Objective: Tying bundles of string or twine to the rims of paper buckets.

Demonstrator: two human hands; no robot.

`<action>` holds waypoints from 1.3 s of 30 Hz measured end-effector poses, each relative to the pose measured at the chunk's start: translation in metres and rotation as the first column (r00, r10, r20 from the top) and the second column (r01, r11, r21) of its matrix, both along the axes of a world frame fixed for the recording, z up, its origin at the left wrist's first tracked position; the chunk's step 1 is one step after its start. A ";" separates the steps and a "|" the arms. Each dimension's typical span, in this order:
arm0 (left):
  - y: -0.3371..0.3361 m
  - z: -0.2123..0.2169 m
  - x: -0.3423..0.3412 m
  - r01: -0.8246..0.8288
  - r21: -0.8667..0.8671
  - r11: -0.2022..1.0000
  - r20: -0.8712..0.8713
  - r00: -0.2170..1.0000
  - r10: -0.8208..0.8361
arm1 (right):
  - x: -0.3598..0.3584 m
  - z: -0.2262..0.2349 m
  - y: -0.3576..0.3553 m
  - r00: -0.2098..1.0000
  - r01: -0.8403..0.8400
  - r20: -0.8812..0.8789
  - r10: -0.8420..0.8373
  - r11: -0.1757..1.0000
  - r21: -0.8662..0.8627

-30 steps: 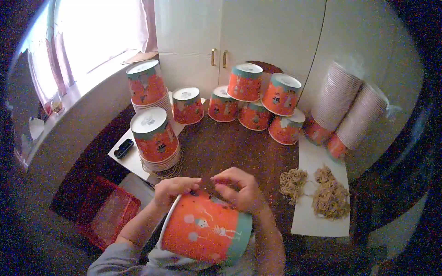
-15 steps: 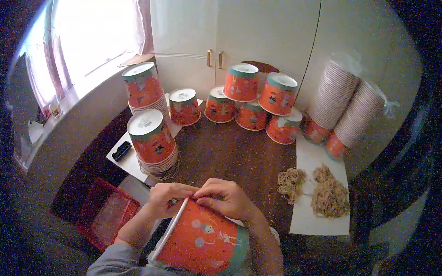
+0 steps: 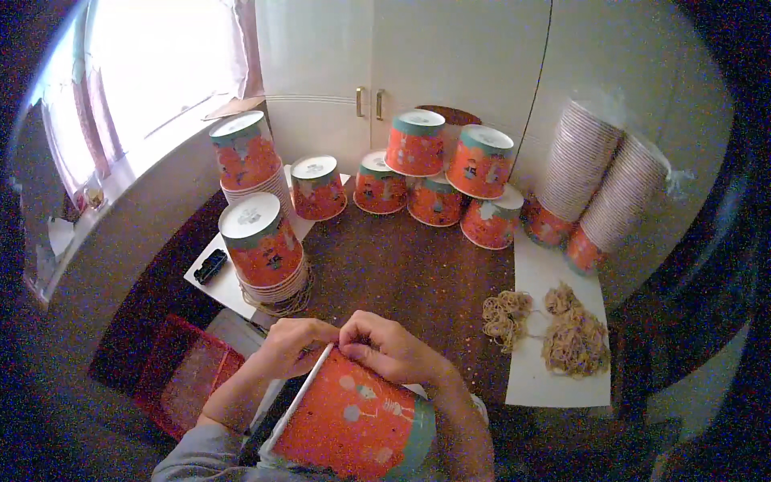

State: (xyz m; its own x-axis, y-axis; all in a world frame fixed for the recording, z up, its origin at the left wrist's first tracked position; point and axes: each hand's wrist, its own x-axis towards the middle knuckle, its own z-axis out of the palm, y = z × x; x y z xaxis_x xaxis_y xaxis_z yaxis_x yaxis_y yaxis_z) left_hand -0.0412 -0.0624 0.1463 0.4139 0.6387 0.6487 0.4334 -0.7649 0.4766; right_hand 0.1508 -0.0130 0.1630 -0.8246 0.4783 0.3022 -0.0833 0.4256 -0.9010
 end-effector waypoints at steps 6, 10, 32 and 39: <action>0.000 0.002 0.001 -0.002 0.040 0.999 0.002 1.000 0.002 | 0.000 -0.001 -0.002 0.999 0.033 -0.039 -0.036 0.997 -0.064; -0.001 0.003 0.001 -0.010 0.039 0.999 -0.010 1.000 0.011 | 0.001 -0.002 0.000 1.000 -0.003 -0.023 0.002 0.999 -0.035; 0.081 -0.014 -0.049 -0.036 -0.582 0.812 0.358 0.886 0.296 | 0.070 -0.035 0.080 0.243 0.957 -0.032 -0.970 0.234 0.174; 0.093 -0.031 -0.043 -0.267 -0.531 0.805 0.090 0.926 0.366 | 0.079 -0.029 0.084 0.136 0.959 -0.470 -0.872 0.235 -0.158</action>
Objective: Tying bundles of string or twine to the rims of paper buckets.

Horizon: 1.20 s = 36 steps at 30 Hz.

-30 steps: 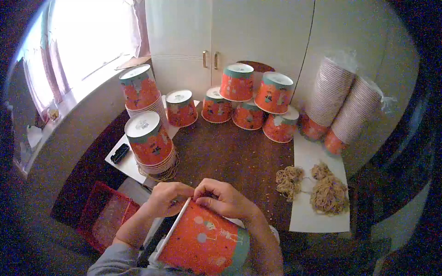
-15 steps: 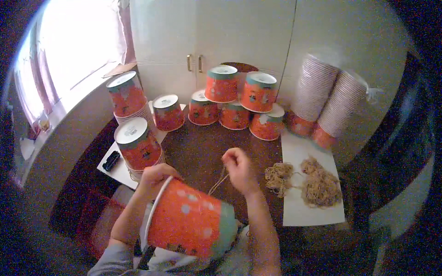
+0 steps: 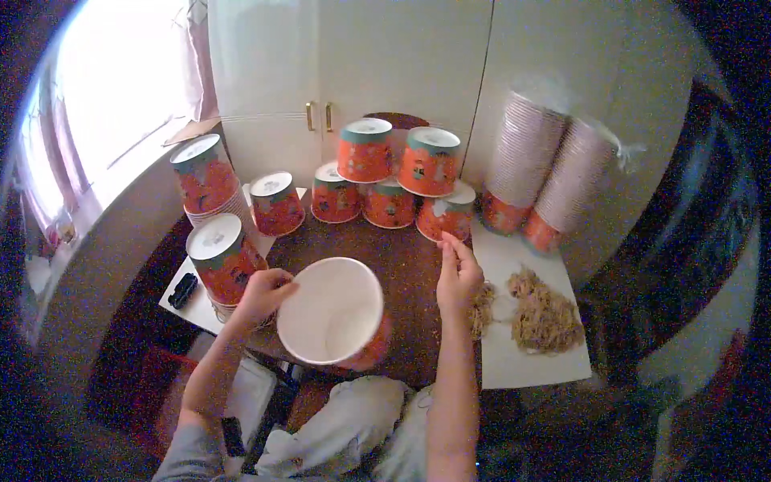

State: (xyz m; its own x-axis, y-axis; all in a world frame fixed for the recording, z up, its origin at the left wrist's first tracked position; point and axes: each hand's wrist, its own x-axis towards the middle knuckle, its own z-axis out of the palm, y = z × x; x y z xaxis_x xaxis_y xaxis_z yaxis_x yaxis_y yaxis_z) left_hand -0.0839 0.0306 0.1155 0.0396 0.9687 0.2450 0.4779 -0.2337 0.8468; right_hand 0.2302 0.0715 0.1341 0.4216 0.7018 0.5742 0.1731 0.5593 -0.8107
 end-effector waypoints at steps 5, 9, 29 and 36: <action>-0.008 0.006 0.036 0.000 0.027 1.000 -0.154 0.988 0.004 | -0.039 0.044 -0.045 0.929 -0.168 0.313 0.195 0.979 -0.112; -0.012 0.002 0.048 -0.031 -0.009 0.999 -0.226 0.974 0.028 | -0.074 0.036 -0.054 0.711 -0.452 0.363 0.602 0.787 -0.420; -0.057 0.012 0.054 0.341 0.004 0.940 0.225 0.916 -0.333 | -0.089 0.016 -0.055 0.375 -0.873 -0.205 0.904 0.271 -0.405; -0.048 0.031 0.050 0.351 -0.154 0.924 0.417 0.871 -0.261 | -0.069 0.023 -0.047 0.588 -0.809 -0.302 0.750 0.547 -0.216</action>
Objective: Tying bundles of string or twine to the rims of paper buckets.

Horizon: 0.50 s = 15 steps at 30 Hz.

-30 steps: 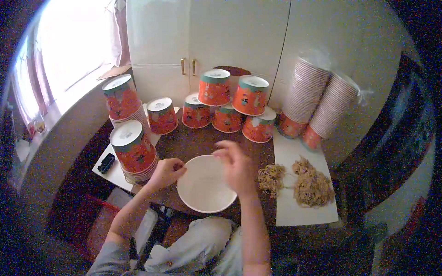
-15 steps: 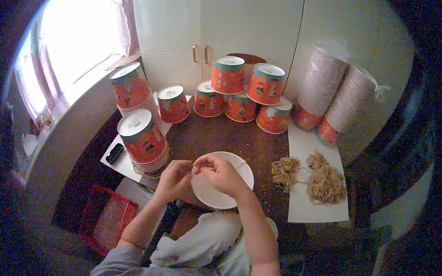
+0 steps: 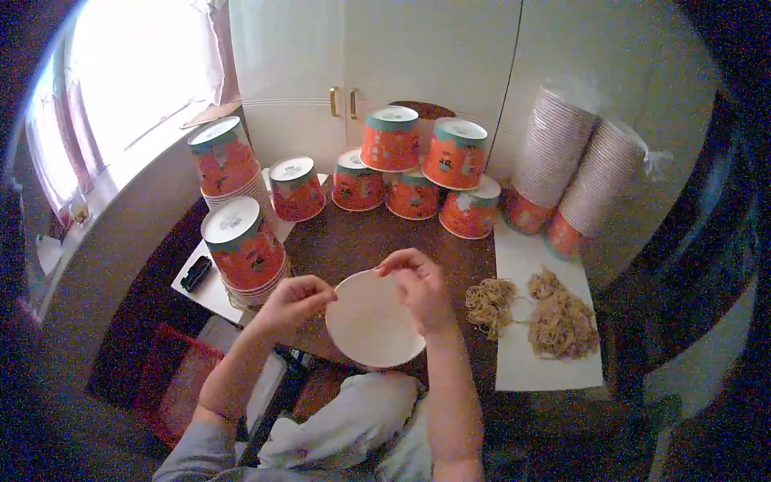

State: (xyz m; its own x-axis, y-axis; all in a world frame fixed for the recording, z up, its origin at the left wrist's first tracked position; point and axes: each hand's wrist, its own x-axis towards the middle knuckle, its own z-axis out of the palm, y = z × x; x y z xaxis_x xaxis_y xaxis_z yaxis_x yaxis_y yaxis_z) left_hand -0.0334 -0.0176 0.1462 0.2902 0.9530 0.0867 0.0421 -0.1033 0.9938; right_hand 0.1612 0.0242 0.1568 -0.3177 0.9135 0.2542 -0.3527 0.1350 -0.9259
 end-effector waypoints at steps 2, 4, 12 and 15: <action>0.001 0.006 -0.008 -0.038 0.056 0.998 -0.057 0.998 0.041 | 0.016 0.000 0.007 0.991 0.072 -0.107 -0.080 0.995 -0.075; 0.003 0.008 -0.018 -0.061 -0.005 0.998 -0.113 0.992 0.060 | 0.025 -0.001 0.011 0.980 0.114 -0.153 -0.123 0.991 -0.071; 0.009 0.006 -0.044 -0.081 0.015 0.997 -0.301 0.950 0.082 | 0.036 0.001 0.013 0.889 0.239 -0.359 -0.285 0.956 -0.169; 0.014 -0.012 -0.056 -0.066 0.112 0.991 -0.336 0.937 0.101 | 0.045 -0.001 0.018 0.792 0.395 -0.423 -0.441 0.898 -0.195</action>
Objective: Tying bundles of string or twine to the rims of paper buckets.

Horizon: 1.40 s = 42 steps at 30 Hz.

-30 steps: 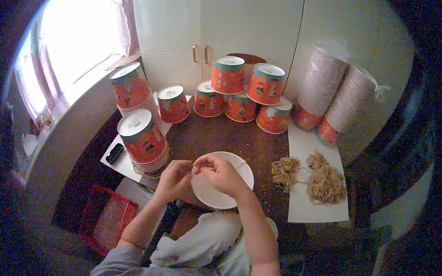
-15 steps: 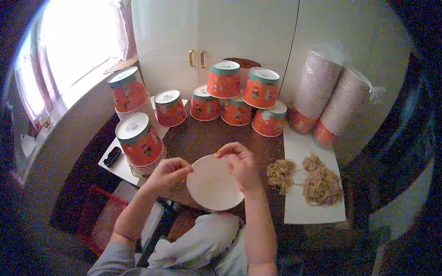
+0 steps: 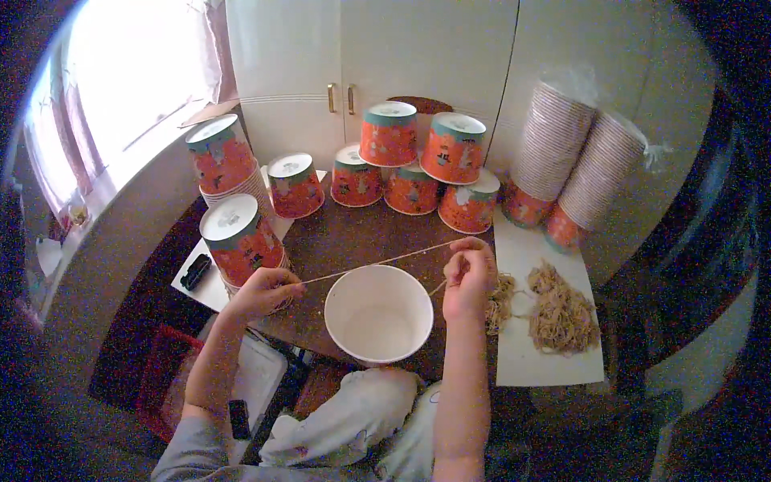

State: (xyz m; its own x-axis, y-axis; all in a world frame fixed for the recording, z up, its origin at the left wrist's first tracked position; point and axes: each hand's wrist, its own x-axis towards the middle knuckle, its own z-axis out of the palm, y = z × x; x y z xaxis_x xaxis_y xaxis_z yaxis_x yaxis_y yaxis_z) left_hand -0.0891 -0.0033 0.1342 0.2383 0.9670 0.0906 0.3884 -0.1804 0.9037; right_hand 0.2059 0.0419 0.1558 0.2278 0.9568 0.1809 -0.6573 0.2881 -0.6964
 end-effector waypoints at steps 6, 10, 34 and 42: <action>-0.001 0.001 -0.007 -0.035 0.022 0.999 -0.099 0.994 0.037 | -0.006 0.001 -0.003 0.830 0.209 0.521 -0.200 0.977 0.042; -0.002 0.019 0.018 -0.016 0.120 0.993 -0.251 0.967 0.046 | -0.030 -0.009 -0.005 0.590 -0.025 0.788 -0.175 0.972 0.234; 0.011 0.034 0.031 0.175 0.189 0.966 -0.447 0.891 -0.074 | -0.077 -0.022 0.003 0.187 -0.566 0.886 0.424 0.783 -0.256; 0.013 0.004 0.031 0.052 0.193 0.980 -0.221 0.975 -0.008 | -0.081 -0.041 0.011 0.124 -0.438 0.968 0.217 0.888 -0.143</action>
